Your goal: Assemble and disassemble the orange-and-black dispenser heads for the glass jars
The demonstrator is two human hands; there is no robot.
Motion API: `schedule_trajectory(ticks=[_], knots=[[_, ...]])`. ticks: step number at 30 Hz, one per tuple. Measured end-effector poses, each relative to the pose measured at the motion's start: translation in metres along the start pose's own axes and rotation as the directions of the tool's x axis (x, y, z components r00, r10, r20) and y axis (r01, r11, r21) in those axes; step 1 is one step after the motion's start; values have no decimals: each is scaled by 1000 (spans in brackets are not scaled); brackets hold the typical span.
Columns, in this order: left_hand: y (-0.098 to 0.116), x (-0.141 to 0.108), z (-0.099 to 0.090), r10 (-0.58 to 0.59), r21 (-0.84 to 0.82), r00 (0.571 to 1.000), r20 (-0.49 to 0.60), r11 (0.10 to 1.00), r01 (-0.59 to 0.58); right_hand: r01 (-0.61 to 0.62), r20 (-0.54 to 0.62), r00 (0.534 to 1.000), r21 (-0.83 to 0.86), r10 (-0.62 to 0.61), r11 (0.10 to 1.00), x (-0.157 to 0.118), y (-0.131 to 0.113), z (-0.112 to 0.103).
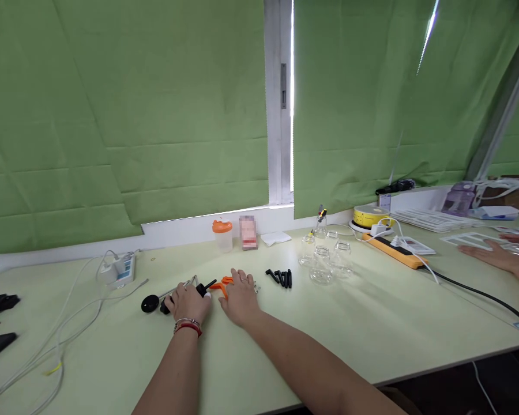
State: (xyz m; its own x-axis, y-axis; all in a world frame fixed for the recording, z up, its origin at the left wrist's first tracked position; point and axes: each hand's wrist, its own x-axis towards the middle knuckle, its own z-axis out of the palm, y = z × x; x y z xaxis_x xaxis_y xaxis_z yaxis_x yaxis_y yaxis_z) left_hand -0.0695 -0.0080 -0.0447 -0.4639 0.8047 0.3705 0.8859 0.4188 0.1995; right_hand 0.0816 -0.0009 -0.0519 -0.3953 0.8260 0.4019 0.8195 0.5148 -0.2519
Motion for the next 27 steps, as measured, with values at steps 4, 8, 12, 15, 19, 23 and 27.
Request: schedule_trajectory(ticks=[4,8,12,15,19,23,27], knots=[[1,0,-1,1,-19,1000,-8,1000,-1,-11,19,1000,-36,12,999,6,-3,9],[2,0,-4,-17,-52,1000,-3,999,17,-3,16,1000,-57,4,998,8,-5,12],[3,1,-6,-21,-79,1000,-15,997,20,-9,-13,1000,-53,9,999,8,-4,8],[4,0,-7,-7,-102,998,-68,995,0,-28,-41,999,-36,26,999,6,-1,0],[6,-1,-10,31,-181,985,-168,982,-61,-84,-77,994,-23,82,996,4,13,-15],[9,-3,-13,129,-366,967,-218,908,-203,-166,-140,976,7,166,986,-1,43,-33],[15,-9,-12,191,-676,981,-45,717,-171,-244,-209,944,81,256,966,-13,86,-49]])
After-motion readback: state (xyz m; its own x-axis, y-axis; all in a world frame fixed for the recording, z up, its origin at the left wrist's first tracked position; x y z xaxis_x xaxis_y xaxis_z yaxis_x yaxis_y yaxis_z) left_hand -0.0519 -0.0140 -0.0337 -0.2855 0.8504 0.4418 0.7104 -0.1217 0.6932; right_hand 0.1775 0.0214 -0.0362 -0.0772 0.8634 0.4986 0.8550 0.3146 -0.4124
